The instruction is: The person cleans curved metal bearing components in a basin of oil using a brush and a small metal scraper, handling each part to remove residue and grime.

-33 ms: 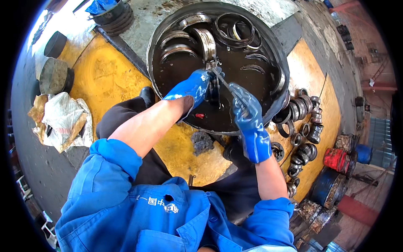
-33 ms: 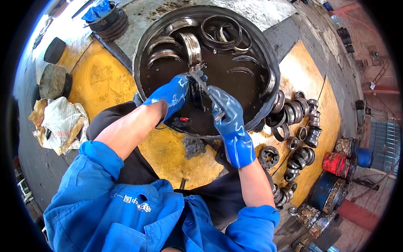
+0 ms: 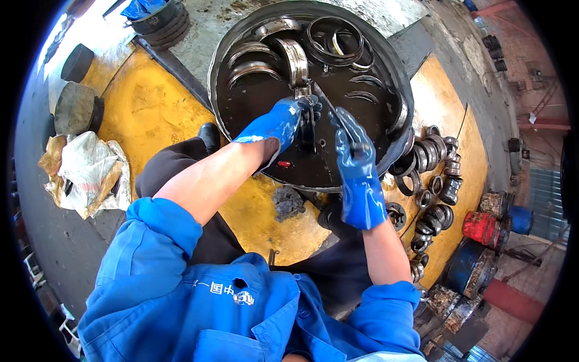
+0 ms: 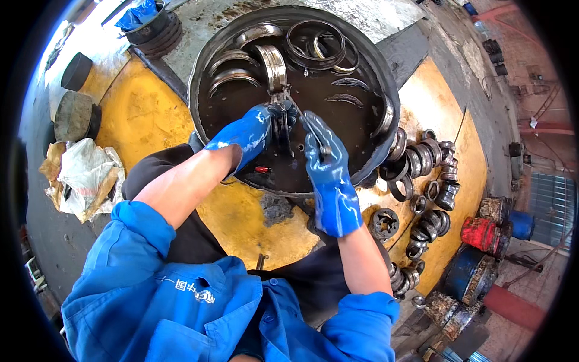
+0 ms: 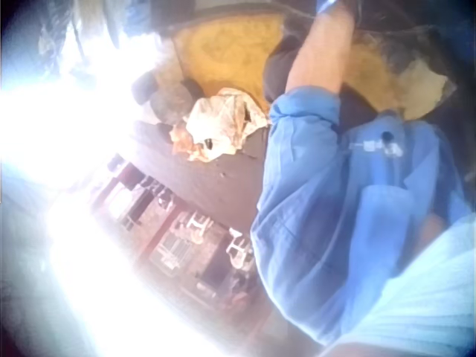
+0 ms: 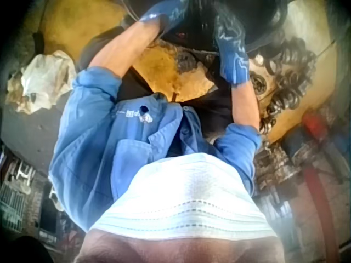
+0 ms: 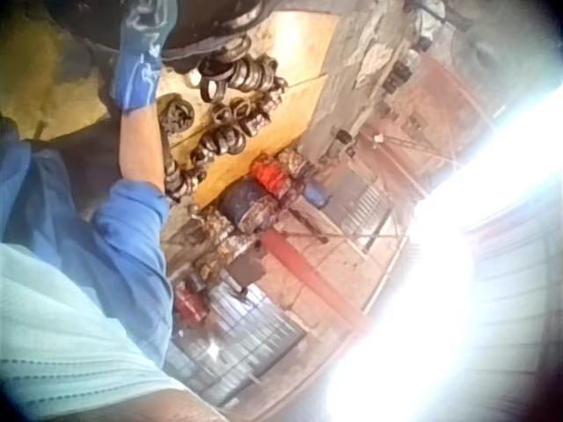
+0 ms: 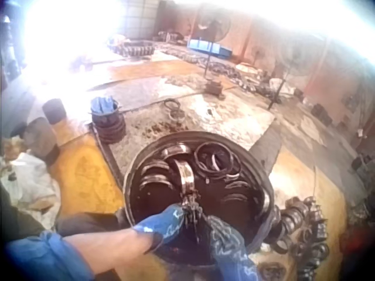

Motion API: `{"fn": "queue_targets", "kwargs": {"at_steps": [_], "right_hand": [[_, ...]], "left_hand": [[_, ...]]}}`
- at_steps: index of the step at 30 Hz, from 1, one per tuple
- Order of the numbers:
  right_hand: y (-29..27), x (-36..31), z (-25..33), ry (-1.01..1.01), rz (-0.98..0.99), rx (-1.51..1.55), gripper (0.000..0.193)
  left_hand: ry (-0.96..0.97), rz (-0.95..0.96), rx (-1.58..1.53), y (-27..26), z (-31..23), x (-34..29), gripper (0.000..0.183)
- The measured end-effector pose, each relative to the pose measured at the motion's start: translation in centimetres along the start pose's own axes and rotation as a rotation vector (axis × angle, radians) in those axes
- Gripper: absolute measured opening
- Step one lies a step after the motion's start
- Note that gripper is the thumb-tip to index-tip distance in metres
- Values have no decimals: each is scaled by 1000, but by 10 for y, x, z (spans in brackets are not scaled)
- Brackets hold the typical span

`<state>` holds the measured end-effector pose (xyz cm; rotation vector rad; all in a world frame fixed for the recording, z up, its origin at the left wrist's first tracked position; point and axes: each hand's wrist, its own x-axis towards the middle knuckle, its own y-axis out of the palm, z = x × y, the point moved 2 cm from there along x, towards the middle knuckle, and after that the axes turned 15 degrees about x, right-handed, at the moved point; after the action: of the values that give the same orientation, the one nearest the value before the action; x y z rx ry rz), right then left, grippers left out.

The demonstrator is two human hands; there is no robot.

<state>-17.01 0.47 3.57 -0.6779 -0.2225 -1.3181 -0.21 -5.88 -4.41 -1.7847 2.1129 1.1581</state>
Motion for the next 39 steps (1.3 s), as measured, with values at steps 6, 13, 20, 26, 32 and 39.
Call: {"fn": "queue_targets", "kwargs": {"at_steps": [6, 13, 20, 26, 32, 39], "right_hand": [[14, 34, 4, -280, 181, -637, 49], [11, 6, 22, -362, 276, -734, 46], [-90, -35, 11, 139, -415, -116, 31], [-188, -75, 5, 554, -1062, 494, 35], [-197, -222, -145, 837, -1624, 902, 26], [-71, -266, -268, 1035, -1664, 1152, 42]], "left_hand": [[33, 5, -12, 21, 4, -8, 21], [24, -10, 22, -3, -14, -17, 28], [13, 47, 167, 1, -27, -28, 36], [-22, 28, 384, 6, -36, -57, 44], [-11, -132, 602, 10, -18, -50, 46], [6, -162, 627, 3, -17, -53, 49]]}}
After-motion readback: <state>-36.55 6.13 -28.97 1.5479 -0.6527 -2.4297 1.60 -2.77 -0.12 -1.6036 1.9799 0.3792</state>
